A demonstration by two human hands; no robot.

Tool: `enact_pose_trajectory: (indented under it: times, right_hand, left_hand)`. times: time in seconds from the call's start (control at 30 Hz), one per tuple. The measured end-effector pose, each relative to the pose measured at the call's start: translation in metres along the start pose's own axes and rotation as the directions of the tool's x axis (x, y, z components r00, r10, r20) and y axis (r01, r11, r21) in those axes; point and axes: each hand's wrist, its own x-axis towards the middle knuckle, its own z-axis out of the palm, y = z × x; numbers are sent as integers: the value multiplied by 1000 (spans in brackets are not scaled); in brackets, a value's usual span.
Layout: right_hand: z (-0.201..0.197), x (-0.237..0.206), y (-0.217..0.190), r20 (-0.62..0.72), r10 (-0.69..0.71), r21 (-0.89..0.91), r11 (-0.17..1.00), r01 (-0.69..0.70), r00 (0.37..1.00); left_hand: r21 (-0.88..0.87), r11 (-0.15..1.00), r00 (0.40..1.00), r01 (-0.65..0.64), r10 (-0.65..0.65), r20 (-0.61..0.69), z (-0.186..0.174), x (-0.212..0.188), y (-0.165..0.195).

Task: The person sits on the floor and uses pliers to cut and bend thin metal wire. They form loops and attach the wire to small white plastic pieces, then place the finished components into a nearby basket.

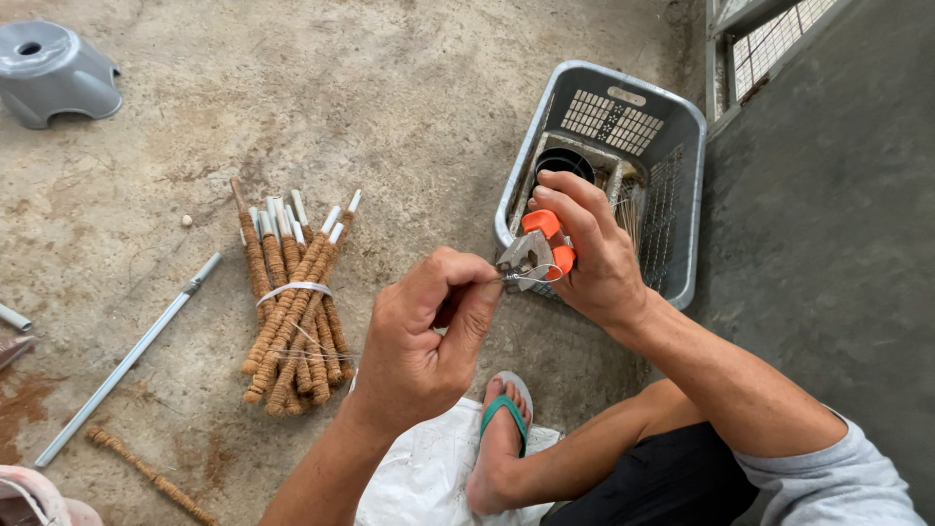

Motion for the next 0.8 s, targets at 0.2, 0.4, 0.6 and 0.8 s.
enact_pose_trajectory:
  times: [0.2, 0.4, 0.6, 0.8]
  right_hand:
    - [1, 2, -2, 1, 2, 5, 1000, -2, 1000]
    - [2, -1, -6, -5, 10, 0, 1000, -10, 1000]
    - [1, -7, -10, 16, 72, 21, 997, -72, 997]
    - [3, -7, -13, -3, 48, -28, 998, -48, 999]
  left_hand:
    - [13, 1000, 1000, -18, 19, -19, 0, -2, 0]
    - [99, 992, 994, -79, 87, -73, 5, -7, -1]
    - [159, 976, 978, -149, 169, -125, 15, -14, -6]
    - [334, 901, 930, -276, 338, -143, 18, -14, -14]
